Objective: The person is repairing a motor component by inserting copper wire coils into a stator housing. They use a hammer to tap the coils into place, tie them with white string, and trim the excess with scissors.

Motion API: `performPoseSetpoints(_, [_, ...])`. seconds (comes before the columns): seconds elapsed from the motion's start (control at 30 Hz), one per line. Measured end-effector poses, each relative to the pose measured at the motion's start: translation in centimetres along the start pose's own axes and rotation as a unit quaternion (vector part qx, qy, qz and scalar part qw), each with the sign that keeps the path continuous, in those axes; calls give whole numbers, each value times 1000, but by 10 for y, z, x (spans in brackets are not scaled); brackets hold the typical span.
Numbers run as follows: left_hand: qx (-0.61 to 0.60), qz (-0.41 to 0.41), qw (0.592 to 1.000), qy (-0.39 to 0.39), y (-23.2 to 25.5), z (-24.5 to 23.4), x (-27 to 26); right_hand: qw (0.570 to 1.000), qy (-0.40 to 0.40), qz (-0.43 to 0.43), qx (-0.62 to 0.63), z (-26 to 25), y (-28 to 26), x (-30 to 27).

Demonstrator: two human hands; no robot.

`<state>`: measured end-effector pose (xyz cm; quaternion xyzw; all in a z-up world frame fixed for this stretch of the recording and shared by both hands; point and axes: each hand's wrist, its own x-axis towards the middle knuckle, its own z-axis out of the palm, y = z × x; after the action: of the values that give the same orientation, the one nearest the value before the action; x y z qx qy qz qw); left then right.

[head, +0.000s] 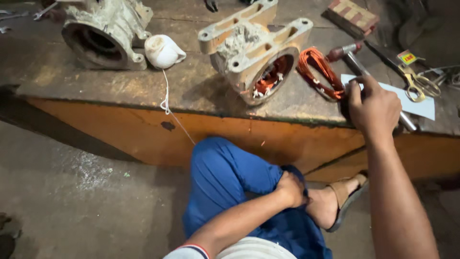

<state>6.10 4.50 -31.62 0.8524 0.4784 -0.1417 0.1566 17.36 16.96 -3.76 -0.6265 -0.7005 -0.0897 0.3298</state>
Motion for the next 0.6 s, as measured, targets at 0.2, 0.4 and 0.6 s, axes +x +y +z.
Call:
performPoseSetpoints(0.2, [-82, 16, 992, 95, -44, 15, -19, 1000, 20, -1, 13, -6, -5, -3])
performPoseSetpoints(0.4, [-344, 197, 893, 213, -98, -46, -121, 999, 11, 15, 28, -3, 1, -9])
performPoseSetpoints(0.6, [-274, 119, 874, 384, -160, -176, -239, 1000, 7, -8, 29, -5, 1, -8])
